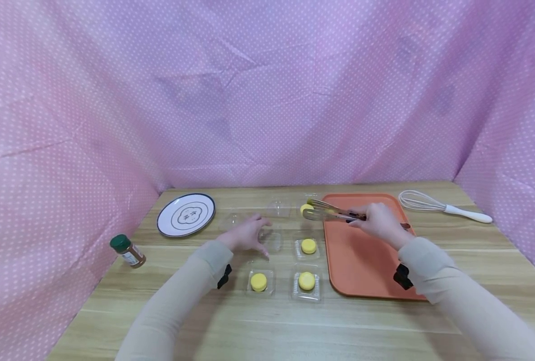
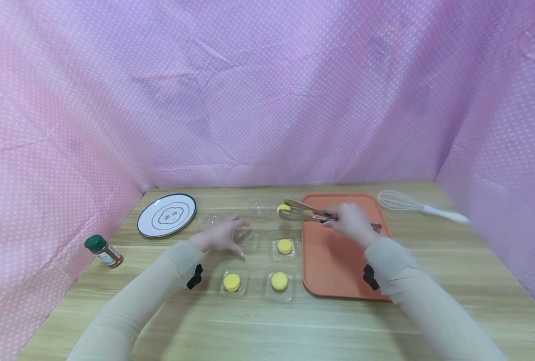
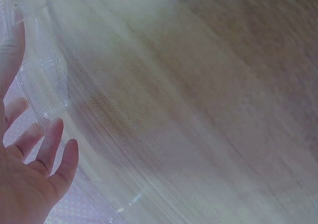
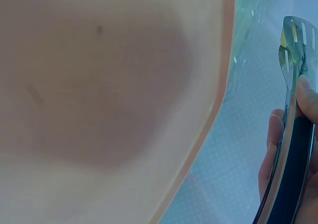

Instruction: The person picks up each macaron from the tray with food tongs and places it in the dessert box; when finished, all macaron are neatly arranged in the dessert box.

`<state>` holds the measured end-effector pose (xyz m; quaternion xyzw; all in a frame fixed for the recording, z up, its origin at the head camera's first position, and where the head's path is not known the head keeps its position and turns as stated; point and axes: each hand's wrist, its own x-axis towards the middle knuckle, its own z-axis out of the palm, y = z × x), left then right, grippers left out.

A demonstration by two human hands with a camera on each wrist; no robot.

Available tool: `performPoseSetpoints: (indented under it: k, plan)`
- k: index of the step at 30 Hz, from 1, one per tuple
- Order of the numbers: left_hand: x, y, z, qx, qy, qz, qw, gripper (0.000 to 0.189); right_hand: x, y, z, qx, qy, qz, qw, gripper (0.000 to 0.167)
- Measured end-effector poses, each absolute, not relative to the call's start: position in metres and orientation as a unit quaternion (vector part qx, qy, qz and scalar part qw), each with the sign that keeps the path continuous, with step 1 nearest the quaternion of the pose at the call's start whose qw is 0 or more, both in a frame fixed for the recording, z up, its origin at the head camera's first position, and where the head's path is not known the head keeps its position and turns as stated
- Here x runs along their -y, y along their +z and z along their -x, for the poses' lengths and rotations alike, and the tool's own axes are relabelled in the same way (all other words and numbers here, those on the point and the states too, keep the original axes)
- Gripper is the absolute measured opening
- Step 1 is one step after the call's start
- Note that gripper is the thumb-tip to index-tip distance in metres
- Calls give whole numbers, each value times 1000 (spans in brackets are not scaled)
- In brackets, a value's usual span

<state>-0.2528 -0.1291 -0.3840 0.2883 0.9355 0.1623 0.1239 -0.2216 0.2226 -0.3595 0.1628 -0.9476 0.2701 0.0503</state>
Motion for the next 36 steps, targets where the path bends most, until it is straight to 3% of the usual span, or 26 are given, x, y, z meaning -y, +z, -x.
performPoseSetpoints:
  k: [36]
  plan:
    - [129, -387, 258, -935, 176, -271, 145, 91, -150, -369, 211, 933, 257, -251, 15, 40]
